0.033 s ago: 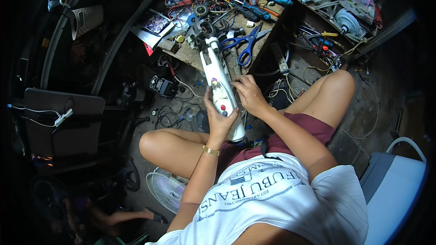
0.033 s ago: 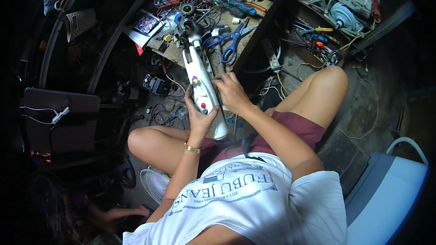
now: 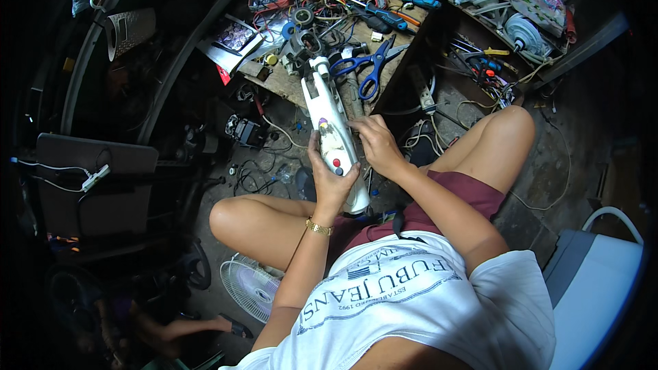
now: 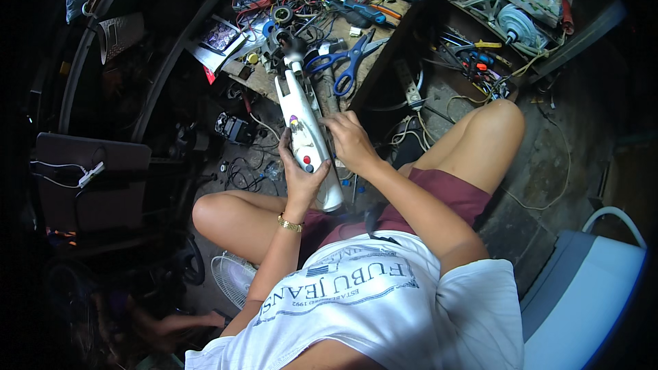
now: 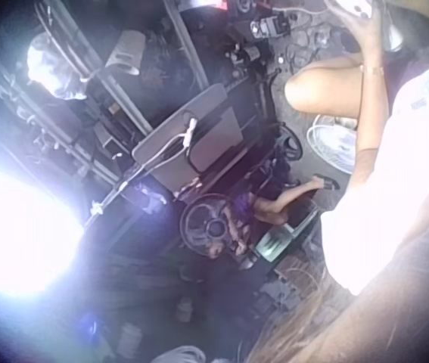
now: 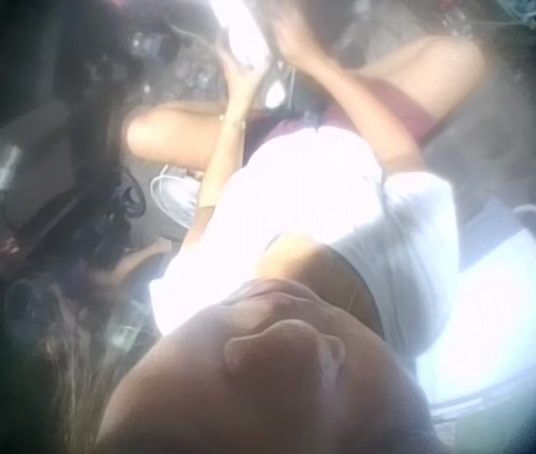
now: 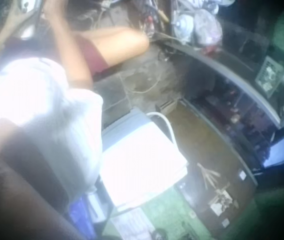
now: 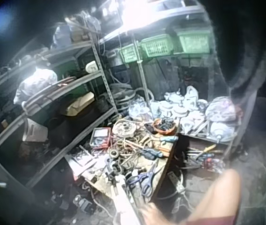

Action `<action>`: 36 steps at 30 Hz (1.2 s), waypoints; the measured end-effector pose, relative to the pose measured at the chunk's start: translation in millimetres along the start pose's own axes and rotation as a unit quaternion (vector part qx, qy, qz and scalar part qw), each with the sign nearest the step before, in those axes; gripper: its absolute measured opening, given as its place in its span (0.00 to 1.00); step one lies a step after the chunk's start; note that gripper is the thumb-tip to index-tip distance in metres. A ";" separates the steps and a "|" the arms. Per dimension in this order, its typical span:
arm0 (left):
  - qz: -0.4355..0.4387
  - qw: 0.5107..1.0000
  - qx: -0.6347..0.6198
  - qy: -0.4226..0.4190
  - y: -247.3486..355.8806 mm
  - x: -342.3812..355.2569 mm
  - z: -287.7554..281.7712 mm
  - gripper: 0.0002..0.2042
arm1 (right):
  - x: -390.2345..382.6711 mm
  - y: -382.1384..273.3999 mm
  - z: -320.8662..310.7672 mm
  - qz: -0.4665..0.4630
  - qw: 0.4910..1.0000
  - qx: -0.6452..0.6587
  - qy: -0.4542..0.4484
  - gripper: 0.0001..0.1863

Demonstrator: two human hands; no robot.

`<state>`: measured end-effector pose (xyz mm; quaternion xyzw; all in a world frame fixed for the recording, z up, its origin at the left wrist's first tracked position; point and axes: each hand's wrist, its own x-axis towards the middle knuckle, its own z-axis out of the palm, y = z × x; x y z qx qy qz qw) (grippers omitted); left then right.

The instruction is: The person uses a screwdriver and pliers to disassemble a white handheld appliance, handling the internal wiring and plastic housing while sitting on the floor.

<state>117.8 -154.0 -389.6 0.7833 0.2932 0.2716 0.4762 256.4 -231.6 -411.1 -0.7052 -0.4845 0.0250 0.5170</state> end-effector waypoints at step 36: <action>0.024 0.998 0.056 -0.033 -16.2 -0.8 3.2 0.37 | -5.7 -16.2 25.5 0.271 0.949 0.155 0.032 0.19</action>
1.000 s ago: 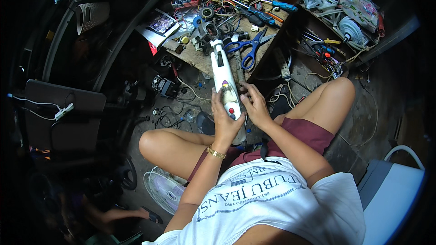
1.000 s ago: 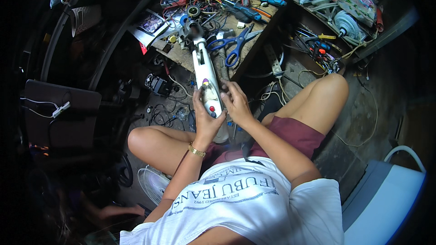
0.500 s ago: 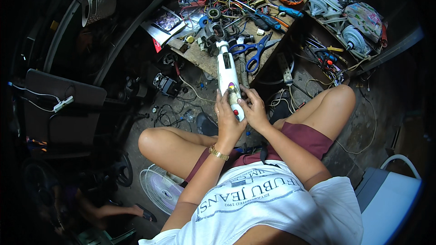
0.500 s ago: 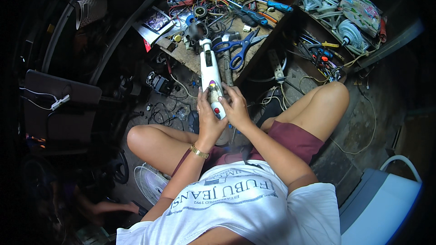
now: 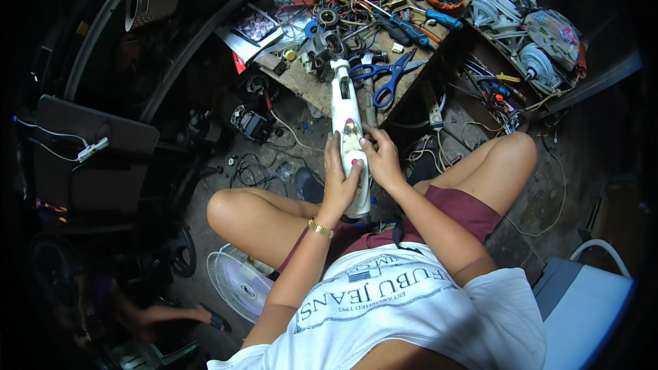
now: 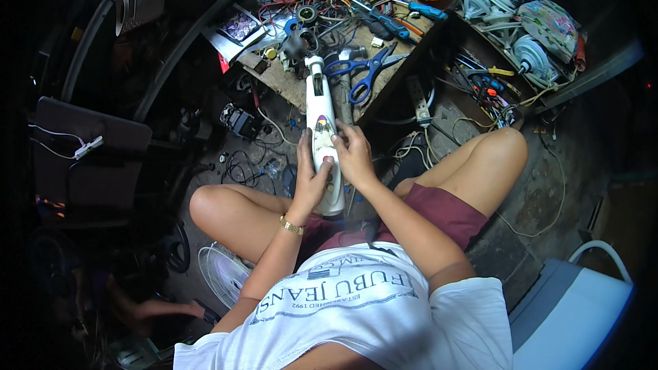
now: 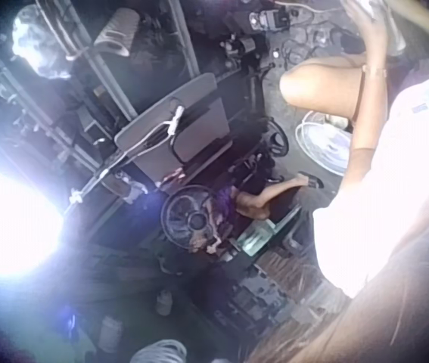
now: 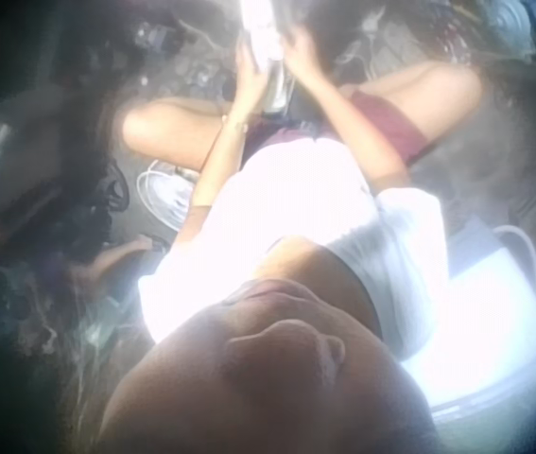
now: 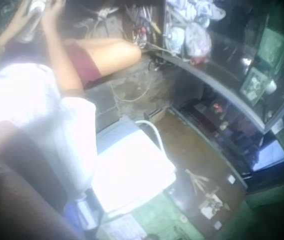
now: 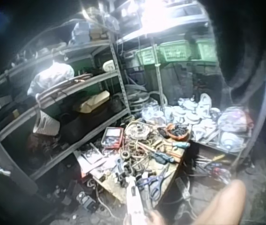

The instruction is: The person uses a screwdriver and pliers to disassemble a white handheld appliance, handling the internal wiring and plastic housing while sitting on the floor.

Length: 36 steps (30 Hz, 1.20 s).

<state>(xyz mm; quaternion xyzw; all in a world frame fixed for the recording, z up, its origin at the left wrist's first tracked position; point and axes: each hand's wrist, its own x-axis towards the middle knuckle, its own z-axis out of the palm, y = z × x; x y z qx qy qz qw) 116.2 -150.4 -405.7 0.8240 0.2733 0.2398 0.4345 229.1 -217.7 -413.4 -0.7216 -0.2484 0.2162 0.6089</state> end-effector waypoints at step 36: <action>-0.211 0.799 -0.554 -0.105 -28.2 23.6 -10.8 0.33 | -7.8 -16.0 17.0 -0.104 0.949 -0.293 -0.048 0.41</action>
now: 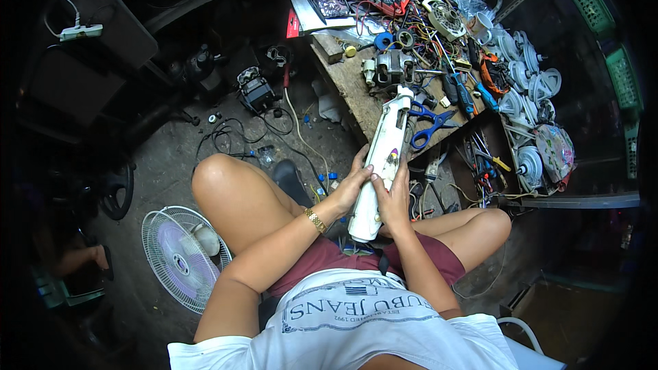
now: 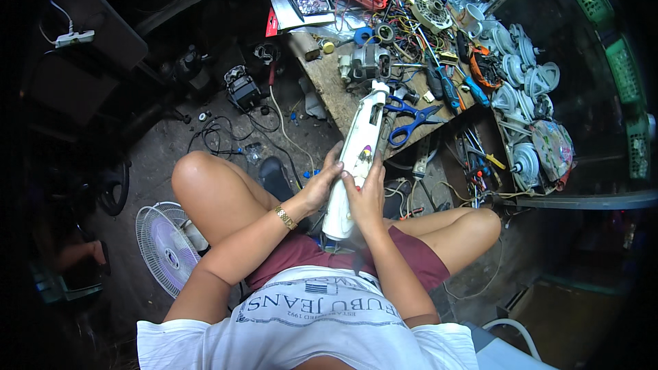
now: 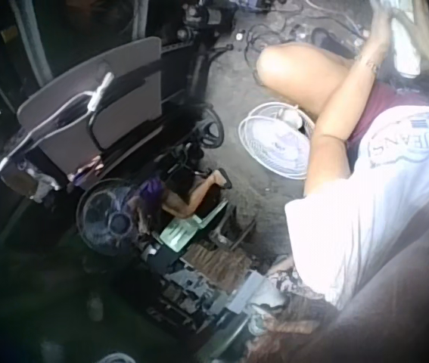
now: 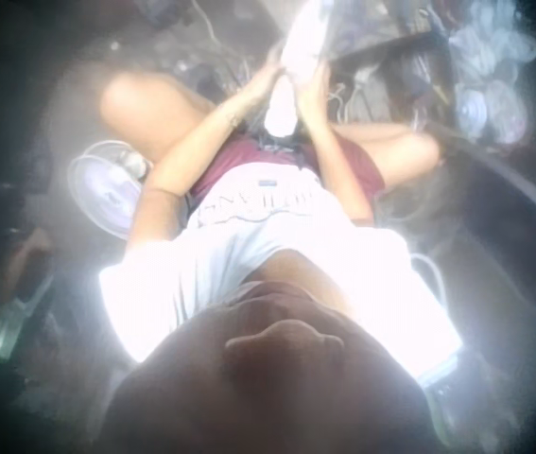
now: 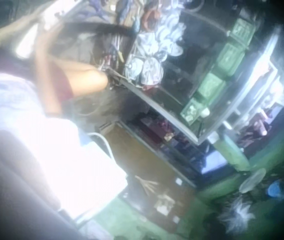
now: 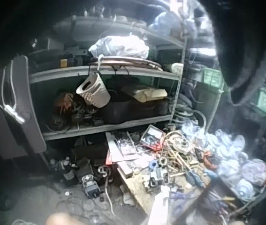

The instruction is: The person uses a screwdriver and pliers to disassemble a white handheld appliance, handling the internal wiring and plastic housing while sitting on the floor.

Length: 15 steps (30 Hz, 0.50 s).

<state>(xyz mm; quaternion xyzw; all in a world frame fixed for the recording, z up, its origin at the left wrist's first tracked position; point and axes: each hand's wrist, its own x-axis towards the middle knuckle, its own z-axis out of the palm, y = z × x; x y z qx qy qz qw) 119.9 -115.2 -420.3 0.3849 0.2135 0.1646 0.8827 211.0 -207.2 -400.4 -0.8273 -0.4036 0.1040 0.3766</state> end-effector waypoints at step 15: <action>-0.016 1.000 0.001 -0.005 -9.3 3.1 3.4 0.28 | 15.2 -35.4 -25.4 0.059 0.983 -0.108 -0.135 0.47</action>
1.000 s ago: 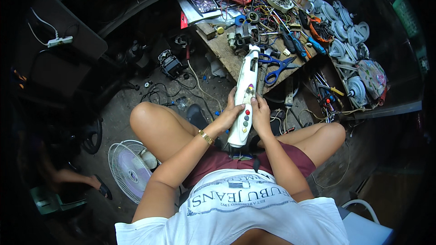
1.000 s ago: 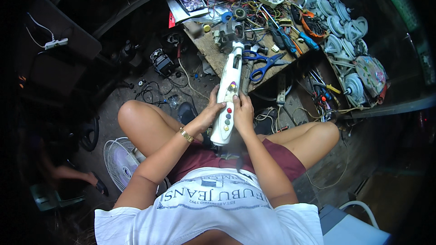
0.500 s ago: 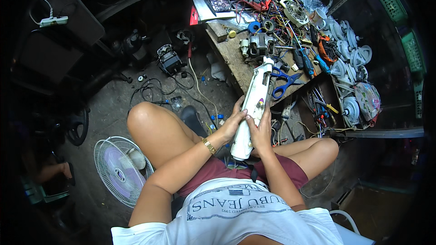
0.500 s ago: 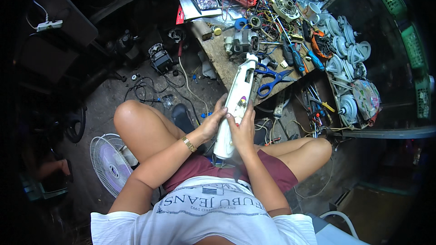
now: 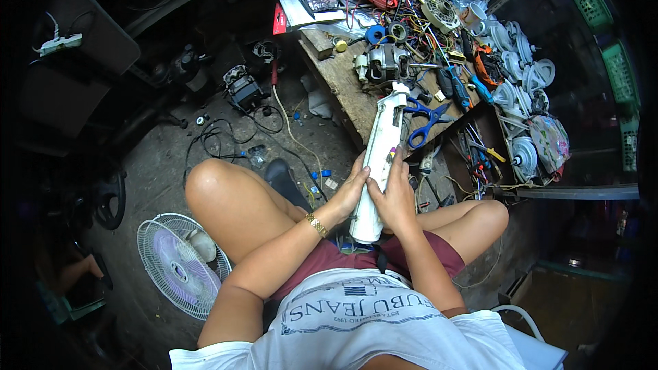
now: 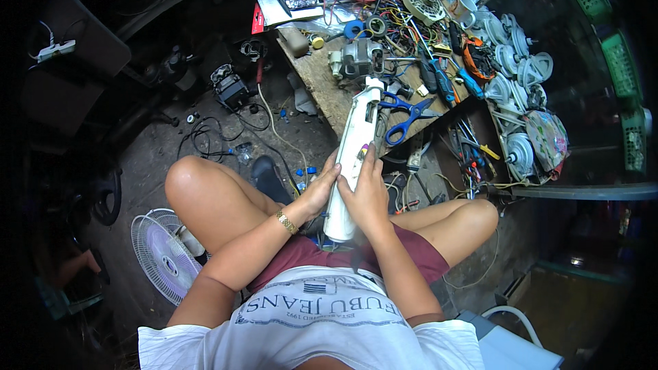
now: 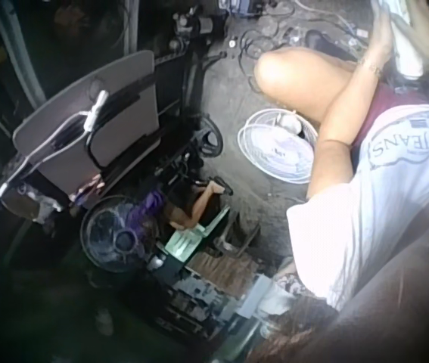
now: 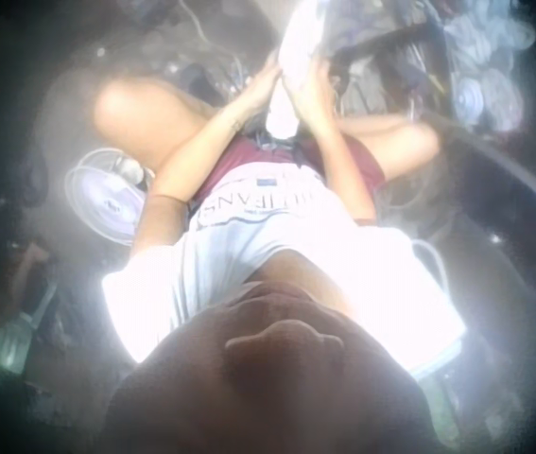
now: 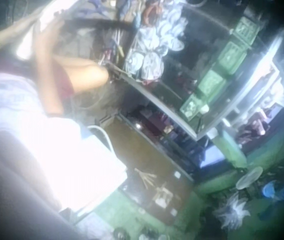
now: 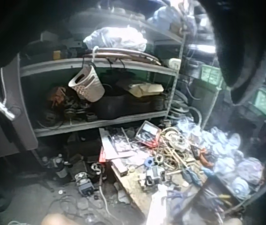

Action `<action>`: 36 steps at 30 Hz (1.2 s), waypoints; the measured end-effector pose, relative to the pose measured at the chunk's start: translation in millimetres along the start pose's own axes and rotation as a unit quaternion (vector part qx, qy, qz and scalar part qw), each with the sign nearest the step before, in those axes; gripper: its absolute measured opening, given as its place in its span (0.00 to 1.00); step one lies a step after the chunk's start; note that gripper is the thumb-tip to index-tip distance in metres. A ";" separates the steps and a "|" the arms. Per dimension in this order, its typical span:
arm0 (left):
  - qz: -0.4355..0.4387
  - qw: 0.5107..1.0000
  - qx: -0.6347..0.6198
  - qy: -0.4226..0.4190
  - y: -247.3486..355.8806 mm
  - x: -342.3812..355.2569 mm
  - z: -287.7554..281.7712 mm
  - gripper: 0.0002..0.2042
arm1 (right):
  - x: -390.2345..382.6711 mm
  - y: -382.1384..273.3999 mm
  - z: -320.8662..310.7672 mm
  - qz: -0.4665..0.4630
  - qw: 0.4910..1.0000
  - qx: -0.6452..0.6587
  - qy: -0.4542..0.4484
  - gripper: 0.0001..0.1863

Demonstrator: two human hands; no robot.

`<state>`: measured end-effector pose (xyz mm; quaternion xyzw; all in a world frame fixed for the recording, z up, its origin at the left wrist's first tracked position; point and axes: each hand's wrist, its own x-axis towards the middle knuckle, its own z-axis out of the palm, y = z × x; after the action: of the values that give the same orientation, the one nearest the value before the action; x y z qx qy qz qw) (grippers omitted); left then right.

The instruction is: The person uses a screwdriver and pliers to disassemble a white handheld appliance, handling the internal wiring and plastic housing while sitting on the floor.

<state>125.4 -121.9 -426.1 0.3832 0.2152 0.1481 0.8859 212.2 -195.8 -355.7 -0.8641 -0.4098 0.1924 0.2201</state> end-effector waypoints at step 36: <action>-0.062 0.984 0.134 0.100 17.5 -2.0 11.0 0.28 | -45.1 53.2 47.9 0.199 0.683 0.697 -0.087 0.32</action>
<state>127.4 -117.9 -405.8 0.4677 0.3441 0.0998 0.8080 194.2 -251.1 -417.1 -0.5016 0.0068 0.5360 0.6790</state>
